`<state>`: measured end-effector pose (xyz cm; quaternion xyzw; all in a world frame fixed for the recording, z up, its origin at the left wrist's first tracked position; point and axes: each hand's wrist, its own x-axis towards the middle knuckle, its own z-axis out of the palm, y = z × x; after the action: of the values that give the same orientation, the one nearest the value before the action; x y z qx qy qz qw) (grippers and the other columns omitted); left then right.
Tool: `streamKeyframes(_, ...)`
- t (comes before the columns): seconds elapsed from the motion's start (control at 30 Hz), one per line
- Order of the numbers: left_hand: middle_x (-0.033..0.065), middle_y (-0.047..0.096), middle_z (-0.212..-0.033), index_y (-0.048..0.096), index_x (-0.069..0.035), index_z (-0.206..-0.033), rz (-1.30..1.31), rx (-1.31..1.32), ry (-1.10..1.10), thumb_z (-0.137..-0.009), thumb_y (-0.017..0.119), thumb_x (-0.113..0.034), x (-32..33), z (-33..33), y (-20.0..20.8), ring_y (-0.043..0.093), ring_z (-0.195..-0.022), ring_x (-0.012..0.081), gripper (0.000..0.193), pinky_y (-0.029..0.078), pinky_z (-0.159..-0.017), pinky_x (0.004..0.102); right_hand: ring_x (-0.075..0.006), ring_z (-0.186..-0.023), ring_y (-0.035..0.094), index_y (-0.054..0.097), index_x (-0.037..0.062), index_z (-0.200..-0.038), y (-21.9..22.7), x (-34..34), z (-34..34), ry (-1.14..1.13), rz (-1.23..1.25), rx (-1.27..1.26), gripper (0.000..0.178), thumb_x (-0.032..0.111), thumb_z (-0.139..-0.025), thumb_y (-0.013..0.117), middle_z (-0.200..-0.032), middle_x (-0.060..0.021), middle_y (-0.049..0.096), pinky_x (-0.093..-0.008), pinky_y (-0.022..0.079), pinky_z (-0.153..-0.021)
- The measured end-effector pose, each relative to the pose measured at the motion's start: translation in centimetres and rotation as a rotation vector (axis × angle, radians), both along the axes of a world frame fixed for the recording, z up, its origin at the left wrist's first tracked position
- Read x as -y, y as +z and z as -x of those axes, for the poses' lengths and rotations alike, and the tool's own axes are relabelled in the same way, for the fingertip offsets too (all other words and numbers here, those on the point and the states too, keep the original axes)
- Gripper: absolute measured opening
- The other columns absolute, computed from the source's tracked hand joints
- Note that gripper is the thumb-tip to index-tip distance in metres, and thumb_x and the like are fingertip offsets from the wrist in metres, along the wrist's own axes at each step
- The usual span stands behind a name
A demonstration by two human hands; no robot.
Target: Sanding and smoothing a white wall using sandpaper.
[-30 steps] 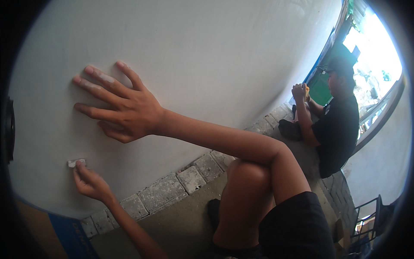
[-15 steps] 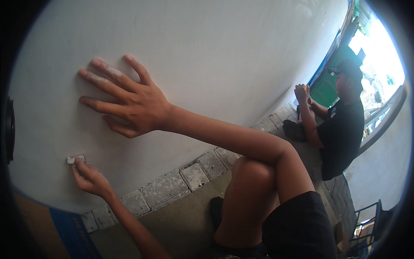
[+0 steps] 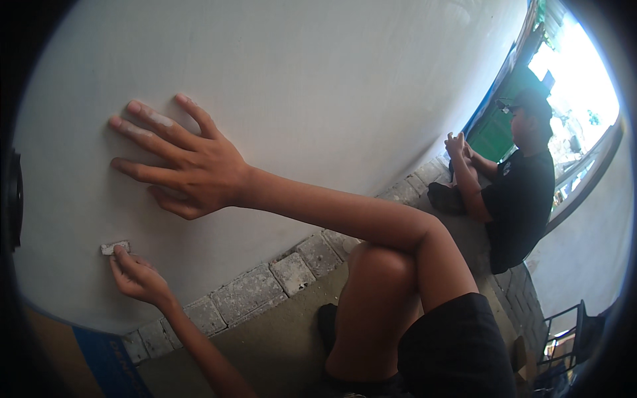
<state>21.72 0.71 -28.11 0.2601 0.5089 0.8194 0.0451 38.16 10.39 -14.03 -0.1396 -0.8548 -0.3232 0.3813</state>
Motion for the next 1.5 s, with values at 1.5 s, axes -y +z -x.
streamKeyframes(1.5,-0.0027,0.052,-0.07,0.061,0.003,-0.092,-0.039,-0.038,-0.003,-0.104,0.059,-0.018,-0.6,0.1,-0.1,0.043,-0.059,0.0016,0.024,0.029,-0.047,0.0211,-0.0239,-0.154,0.028,0.056,0.0385,-0.141,0.5,-0.1,-0.3,0.036,-0.007,-0.017,0.059,0.039,-0.083,0.067,-0.166,-0.0047,0.032,-0.0624,0.007,-0.123)
